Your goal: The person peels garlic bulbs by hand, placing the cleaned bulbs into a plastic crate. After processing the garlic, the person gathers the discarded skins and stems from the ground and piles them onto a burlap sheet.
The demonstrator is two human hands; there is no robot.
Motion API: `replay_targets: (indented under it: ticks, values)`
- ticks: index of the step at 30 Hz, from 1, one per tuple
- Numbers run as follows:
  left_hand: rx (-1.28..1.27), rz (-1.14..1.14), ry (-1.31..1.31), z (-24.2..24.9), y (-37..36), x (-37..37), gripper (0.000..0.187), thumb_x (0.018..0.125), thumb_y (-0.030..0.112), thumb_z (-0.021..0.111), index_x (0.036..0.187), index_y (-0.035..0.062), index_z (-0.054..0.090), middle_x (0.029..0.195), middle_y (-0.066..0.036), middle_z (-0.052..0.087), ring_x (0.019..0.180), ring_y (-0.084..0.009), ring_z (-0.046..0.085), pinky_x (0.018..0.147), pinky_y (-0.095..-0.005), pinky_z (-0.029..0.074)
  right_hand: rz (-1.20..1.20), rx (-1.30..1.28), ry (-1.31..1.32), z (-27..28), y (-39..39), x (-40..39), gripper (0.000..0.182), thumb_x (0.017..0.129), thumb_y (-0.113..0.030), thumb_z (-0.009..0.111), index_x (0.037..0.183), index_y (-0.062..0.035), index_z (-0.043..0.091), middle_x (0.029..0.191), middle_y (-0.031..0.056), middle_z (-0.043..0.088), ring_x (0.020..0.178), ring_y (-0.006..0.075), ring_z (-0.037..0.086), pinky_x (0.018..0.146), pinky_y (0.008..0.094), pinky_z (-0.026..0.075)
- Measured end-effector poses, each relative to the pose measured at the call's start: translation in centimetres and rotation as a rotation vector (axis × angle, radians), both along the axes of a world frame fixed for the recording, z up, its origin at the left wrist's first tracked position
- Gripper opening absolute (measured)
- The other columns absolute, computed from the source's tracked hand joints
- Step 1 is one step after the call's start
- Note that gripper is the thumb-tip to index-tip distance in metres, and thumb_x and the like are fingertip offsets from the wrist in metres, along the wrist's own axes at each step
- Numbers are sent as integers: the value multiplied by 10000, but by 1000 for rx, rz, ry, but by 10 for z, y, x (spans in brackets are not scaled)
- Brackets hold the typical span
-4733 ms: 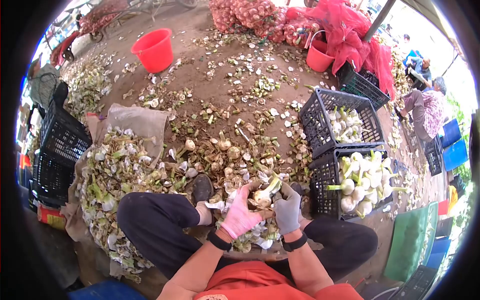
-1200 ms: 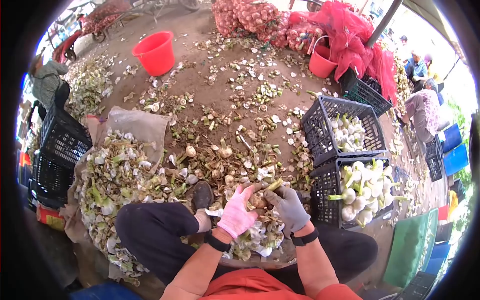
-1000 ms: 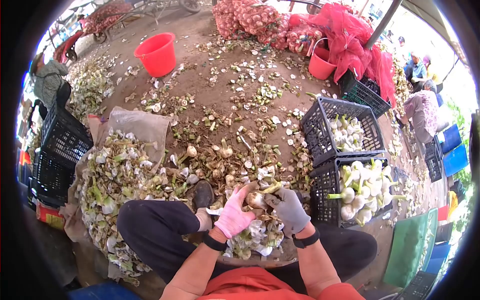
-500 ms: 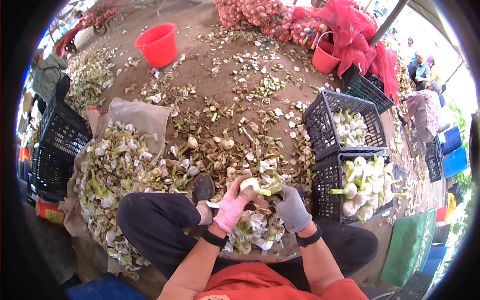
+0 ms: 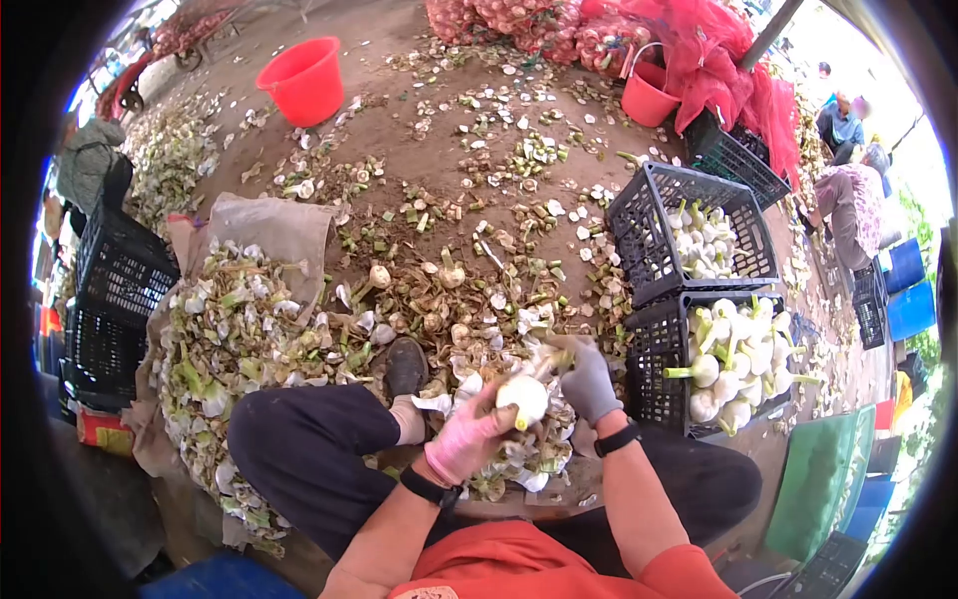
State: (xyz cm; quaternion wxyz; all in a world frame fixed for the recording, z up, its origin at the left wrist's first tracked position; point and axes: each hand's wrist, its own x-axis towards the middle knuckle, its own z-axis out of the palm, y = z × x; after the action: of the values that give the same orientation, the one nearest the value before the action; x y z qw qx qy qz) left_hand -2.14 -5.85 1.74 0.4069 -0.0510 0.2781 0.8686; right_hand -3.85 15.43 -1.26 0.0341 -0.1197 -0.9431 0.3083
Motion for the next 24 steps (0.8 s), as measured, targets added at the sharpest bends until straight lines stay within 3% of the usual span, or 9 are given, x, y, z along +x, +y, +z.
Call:
replay_targets:
  ticks: [2, 3, 6, 7, 8, 10, 14, 18, 24]
  values:
    - [-37, 46, 92, -1, -1, -10, 664, 831, 141, 685, 1401, 49, 356, 1257, -109, 537, 1132, -227, 554, 910, -364, 490, 262, -220, 70, 8, 1, 10, 409, 778, 14, 583, 1185, -35, 577, 1135, 195, 589, 1045, 348, 577, 886, 402, 463]
    - [-85, 49, 124, -6, 2, -12, 646, 821, 129, 680, 1383, 40, 374, 1257, -103, 528, 1153, -211, 528, 935, -343, 467, 264, -218, 71, 20, 0, 10, 409, 778, 14, 583, 1185, -35, 577, 1135, 195, 589, 1045, 348, 577, 886, 402, 463]
    - [-171, 50, 154, -11, 4, -13, 595, 846, 101, 653, 1369, 19, 383, 1228, -96, 541, 1109, -180, 545, 942, -317, 453, 168, -832, -167, 64, -5, 19, 526, 803, -24, 672, 1300, -47, 504, 1257, 170, 554, 1101, 232, 570, 915, 302, 451]
    - [-171, 45, 153, -8, 4, -13, 595, 846, 101, 653, 1369, 19, 383, 1228, -96, 541, 1109, -180, 545, 942, -317, 453, 121, -968, -187, 76, -9, 22, 427, 821, -57, 690, 1229, -24, 566, 1146, 145, 621, 987, 197, 605, 868, 278, 463]
    - [-214, 29, 150, -3, 4, -13, 590, 844, 108, 659, 1363, 22, 391, 1227, -95, 544, 1113, -189, 544, 946, -325, 449, 116, -968, -186, 77, -11, 23, 427, 821, -57, 690, 1229, -24, 566, 1146, 145, 621, 987, 197, 605, 868, 278, 463]
    - [-256, 14, 147, -3, 5, -12, 586, 842, 115, 664, 1357, 25, 400, 1226, -94, 547, 1117, -199, 543, 949, -333, 445, 239, -517, -79, 78, -15, 24, 299, 822, -56, 687, 1114, -10, 640, 1032, 117, 664, 901, 202, 628, 829, 295, 476]
    - [-103, 106, 32, -10, 6, -8, 507, 877, 128, 647, 1317, 7, 425, 1195, -109, 562, 1087, -216, 571, 961, -350, 455, 260, -330, 79, 76, -27, 27, 260, 754, 66, 640, 1006, 7, 671, 901, 132, 660, 821, 237, 646, 745, 303, 497]
    - [66, 173, -75, -9, 10, -5, 465, 888, 156, 645, 1284, 2, 457, 1182, -122, 574, 1050, -229, 598, 959, -363, 459, 248, -244, 161, 78, -36, 31, 363, 677, 121, 581, 1004, -5, 675, 848, 142, 651, 756, 273, 642, 694, 317, 500]
    - [40, 154, -53, -22, 8, -4, 415, 933, 239, 566, 1267, 8, 482, 1138, -101, 602, 1036, -213, 601, 945, -362, 468, 224, -222, 136, 78, -40, 29, 178, 746, 13, 619, 916, -35, 647, 809, 133, 633, 766, 337, 616, 662, 376, 488]
